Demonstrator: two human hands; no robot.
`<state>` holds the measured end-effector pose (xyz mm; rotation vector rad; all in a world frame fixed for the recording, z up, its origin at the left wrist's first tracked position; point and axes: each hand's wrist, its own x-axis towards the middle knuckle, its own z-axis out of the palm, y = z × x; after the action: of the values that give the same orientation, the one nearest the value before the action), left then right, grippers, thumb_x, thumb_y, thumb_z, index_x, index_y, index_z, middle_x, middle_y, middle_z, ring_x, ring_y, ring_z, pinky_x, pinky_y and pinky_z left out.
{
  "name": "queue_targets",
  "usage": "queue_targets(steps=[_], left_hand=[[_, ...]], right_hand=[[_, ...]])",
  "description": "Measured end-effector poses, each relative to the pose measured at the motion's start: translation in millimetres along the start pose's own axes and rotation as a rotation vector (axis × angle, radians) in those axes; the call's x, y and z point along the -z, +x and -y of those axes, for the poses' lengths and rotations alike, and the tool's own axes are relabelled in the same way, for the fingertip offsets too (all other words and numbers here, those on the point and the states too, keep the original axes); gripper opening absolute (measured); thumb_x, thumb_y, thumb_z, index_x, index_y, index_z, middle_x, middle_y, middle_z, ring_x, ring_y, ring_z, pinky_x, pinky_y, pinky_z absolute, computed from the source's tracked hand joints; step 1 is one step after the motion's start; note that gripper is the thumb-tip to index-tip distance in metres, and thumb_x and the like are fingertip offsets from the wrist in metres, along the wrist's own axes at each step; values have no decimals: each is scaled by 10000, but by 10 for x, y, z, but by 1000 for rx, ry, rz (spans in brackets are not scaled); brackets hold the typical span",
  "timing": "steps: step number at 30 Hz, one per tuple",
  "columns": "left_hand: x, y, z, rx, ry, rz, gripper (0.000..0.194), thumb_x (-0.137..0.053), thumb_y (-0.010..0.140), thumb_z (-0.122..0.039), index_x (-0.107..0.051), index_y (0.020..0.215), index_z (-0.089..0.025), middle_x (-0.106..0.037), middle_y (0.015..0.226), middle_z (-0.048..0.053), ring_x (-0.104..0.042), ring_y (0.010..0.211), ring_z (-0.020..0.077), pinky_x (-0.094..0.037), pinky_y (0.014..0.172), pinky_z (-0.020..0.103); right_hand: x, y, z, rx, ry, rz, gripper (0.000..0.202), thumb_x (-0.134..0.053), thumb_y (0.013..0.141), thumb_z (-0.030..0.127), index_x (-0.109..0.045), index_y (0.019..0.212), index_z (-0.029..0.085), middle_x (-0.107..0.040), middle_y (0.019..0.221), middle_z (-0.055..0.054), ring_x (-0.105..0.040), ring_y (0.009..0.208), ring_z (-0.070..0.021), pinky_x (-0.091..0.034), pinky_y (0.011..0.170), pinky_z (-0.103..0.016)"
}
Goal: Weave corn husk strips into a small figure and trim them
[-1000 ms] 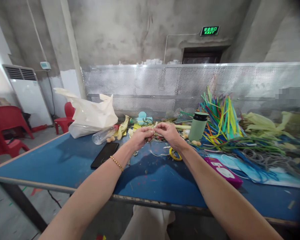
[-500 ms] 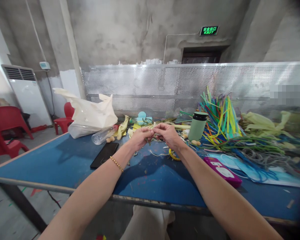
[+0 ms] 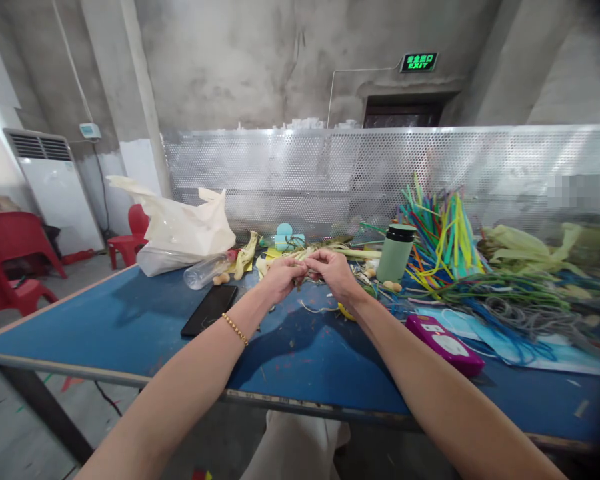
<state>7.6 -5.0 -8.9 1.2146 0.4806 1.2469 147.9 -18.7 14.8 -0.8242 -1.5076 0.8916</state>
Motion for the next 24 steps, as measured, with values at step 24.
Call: queue_targets(steps=[24], left_hand=[[1, -33, -87, 4, -29, 89, 115, -748, 697, -102, -660, 767, -75, -644, 718, 77, -567, 622, 110, -398, 621, 254]], right_hand=[[108, 26, 81, -18, -2, 29, 327, -802, 620, 434, -630, 703, 168, -592, 572, 26, -495, 466, -87, -421, 446, -227]])
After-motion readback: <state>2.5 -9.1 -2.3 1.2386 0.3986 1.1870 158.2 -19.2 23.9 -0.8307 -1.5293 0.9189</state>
